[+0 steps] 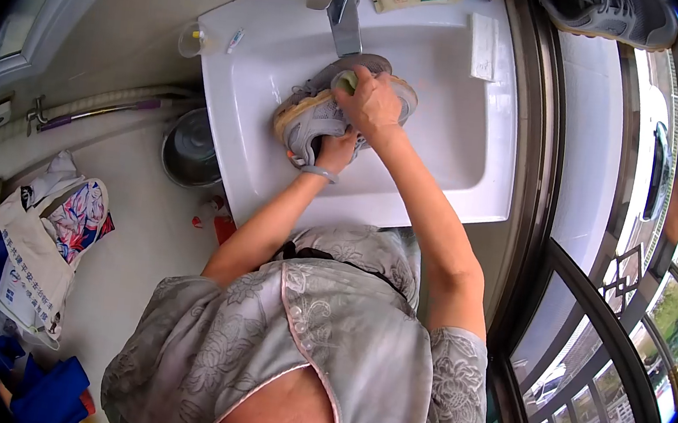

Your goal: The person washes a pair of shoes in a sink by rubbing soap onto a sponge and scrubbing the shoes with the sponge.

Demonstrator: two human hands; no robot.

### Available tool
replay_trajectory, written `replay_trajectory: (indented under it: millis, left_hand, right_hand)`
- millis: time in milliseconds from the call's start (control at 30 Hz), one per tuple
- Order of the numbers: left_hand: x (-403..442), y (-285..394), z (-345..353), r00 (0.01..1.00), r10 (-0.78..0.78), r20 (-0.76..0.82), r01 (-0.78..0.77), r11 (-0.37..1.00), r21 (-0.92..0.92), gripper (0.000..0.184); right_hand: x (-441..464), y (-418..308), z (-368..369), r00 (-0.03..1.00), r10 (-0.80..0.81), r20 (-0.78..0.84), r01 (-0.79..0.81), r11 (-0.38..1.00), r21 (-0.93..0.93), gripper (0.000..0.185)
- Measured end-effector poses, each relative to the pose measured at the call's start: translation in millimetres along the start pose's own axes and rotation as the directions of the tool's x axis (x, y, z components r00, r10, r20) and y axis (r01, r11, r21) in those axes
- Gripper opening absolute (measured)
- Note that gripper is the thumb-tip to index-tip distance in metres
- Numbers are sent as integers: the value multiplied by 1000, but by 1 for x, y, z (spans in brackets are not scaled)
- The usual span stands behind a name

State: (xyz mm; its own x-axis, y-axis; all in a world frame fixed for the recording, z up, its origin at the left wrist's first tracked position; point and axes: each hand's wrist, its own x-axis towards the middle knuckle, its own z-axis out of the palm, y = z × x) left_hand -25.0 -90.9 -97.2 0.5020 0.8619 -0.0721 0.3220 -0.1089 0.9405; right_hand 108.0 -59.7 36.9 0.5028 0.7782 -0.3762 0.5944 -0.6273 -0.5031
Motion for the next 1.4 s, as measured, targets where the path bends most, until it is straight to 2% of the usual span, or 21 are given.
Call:
replay_trajectory:
  millis: [67, 133, 200, 233, 267, 333, 400, 467, 500, 533, 633, 767, 867, 933, 1100, 1167, 1200, 1267, 1333, 1367, 1400]
  left_hand:
    - [-13, -5, 0, 931, -210, 299, 254, 960, -117, 58]
    - [-16, 7, -1, 944, -219, 246, 245, 967, -78, 57]
    - [-16, 20, -2, 964, -215, 153, 217, 976, 5, 55]
    - [-18, -8, 1, 978, -84, 190, 97, 993, -61, 45]
    - [-13, 13, 5, 997, -62, -44, 59, 995, -77, 38]
    - [-7, 23, -1, 1000, -13, -21, 12, 999, -34, 39]
    - [-5, 30, -1, 999, 7, -40, -8, 1000, -29, 41]
    - [-7, 42, -3, 990, -132, -39, 129, 989, -72, 42]
    - [-15, 8, 2, 998, -40, 55, 39, 999, 32, 42]
    - [-20, 20, 3, 988, -133, 73, 146, 964, -222, 41]
    - [-18, 10, -2, 991, -107, 80, 117, 984, -137, 41]
    - [-5, 24, -6, 999, -42, 10, 43, 996, -84, 41]
    - [0, 28, -8, 1000, -22, 15, 22, 998, -54, 45]
    - [0, 13, -2, 998, -49, 40, 51, 998, -35, 49]
    - [-11, 14, -5, 990, -121, 70, 128, 986, -107, 55]
    - [-13, 19, -2, 988, -122, 96, 138, 973, -184, 56]
    - [-4, 4, -1, 1000, -6, 16, 7, 996, -87, 41]
    - [4, 34, -13, 963, -233, 138, 261, 935, -241, 37]
    - [7, 33, -17, 937, -281, 209, 325, 919, -224, 43]
    - [8, 31, -13, 928, -312, 203, 370, 834, -410, 47]
    - [7, 31, -10, 913, -349, 211, 404, 709, -577, 53]
  right_hand:
    - [-18, -37, 17, 961, -166, 221, 171, 985, -6, 55]
    - [-30, -55, 18, 893, -325, 311, 360, 931, -61, 53]
    - [-28, -42, 5, 945, -245, 216, 270, 958, -95, 49]
    - [-15, -22, -3, 974, -184, 132, 198, 975, -103, 49]
    - [2, 9, -8, 989, -149, 6, 148, 974, -170, 48]
    - [13, 37, -30, 998, 3, -60, -11, 990, -140, 49]
    - [12, 29, -32, 998, 33, -62, -44, 980, -195, 49]
    - [4, 3, -5, 999, -39, -35, 34, 992, -122, 52]
    - [-8, -17, 15, 992, -127, 24, 129, 987, -94, 51]
    - [-23, -36, 31, 973, -216, 81, 221, 973, -59, 51]
    - [-48, -62, 29, 889, -397, 227, 427, 899, -99, 51]
    - [10, 33, -8, 981, -82, -177, 60, 990, -126, 41]
    - [21, 68, -24, 973, 34, -227, -68, 987, -145, 47]
    - [10, 43, -7, 987, -9, -161, 6, 1000, -17, 48]
    - [-51, -25, 28, 900, -433, 47, 432, 901, 30, 50]
    - [-33, 12, 22, 943, -323, -79, 324, 946, 9, 49]
    - [-17, 37, 16, 952, -228, -202, 231, 973, -12, 48]
    - [8, 79, 1, 933, -146, -328, 108, 985, -133, 45]
    - [2, 67, 0, 945, -111, -308, 71, 988, -138, 47]
    - [4, 57, -4, 950, -88, -298, 43, 987, -156, 50]
    - [-2, 40, 1, 971, 38, -237, -36, 999, 14, 51]
